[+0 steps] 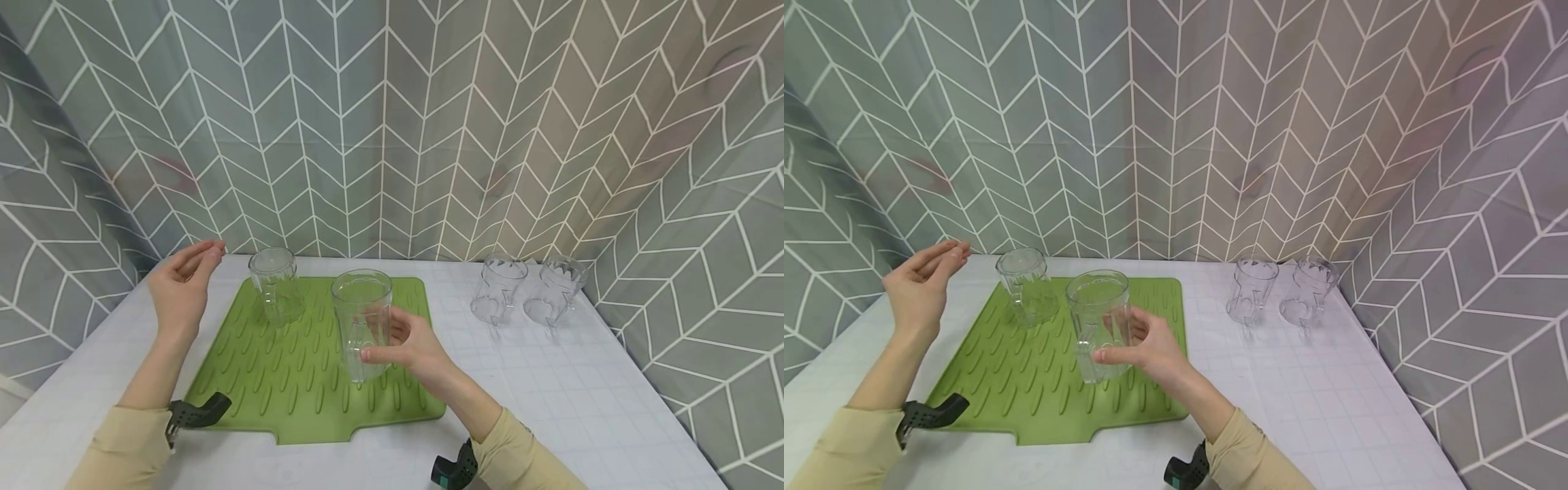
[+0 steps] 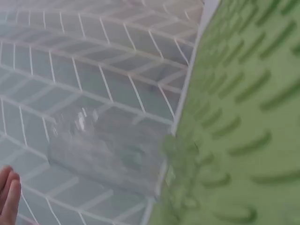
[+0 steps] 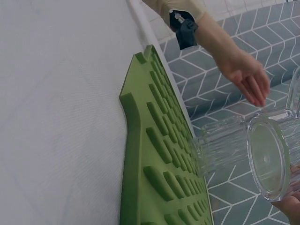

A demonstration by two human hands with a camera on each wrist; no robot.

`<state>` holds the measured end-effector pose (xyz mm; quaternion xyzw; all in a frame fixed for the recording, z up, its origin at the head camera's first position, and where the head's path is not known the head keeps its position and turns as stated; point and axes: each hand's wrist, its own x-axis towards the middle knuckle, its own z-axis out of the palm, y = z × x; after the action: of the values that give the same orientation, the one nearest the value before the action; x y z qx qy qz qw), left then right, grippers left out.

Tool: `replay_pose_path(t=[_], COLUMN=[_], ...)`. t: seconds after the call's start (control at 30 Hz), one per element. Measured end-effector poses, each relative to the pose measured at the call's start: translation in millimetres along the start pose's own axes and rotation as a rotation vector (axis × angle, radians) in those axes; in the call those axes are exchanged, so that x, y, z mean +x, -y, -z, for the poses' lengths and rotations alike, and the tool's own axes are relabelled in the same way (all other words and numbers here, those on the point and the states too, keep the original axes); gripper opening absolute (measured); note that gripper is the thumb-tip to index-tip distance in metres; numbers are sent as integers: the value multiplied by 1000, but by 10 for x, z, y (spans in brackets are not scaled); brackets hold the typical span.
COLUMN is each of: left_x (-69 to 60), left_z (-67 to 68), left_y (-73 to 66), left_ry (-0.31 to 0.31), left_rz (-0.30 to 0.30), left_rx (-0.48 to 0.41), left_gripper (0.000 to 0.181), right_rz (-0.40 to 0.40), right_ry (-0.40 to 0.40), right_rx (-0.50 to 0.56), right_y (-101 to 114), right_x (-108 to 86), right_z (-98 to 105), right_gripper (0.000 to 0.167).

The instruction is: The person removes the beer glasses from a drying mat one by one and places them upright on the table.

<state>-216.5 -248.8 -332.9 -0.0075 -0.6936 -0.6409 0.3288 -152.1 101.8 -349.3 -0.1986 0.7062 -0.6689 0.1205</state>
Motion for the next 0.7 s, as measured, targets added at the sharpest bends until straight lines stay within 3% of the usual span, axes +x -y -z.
replay_pose_path(t=[0.1,0.23,0.4,0.57,0.7], left_x=[52,83,68,58,59], left_z=[105,246,342,381,404], left_y=[144,353,600,763,866], left_ry=[-21,112,292,378,414], left_rz=[144,285,290,295,294], left_rx=[128,402,595,699,717], left_gripper=[42,56,59,60,62], right_rz=[11,21,25,40,47], right_ry=[-1,-6,-23,-24,-34], right_rx=[7,24,34,44,58], right_y=[4,13,11,-7,-25], right_x=[-1,1,3,1,-9], right_z=[2,5,17,34,54], right_gripper=[59,59,60,61,63])
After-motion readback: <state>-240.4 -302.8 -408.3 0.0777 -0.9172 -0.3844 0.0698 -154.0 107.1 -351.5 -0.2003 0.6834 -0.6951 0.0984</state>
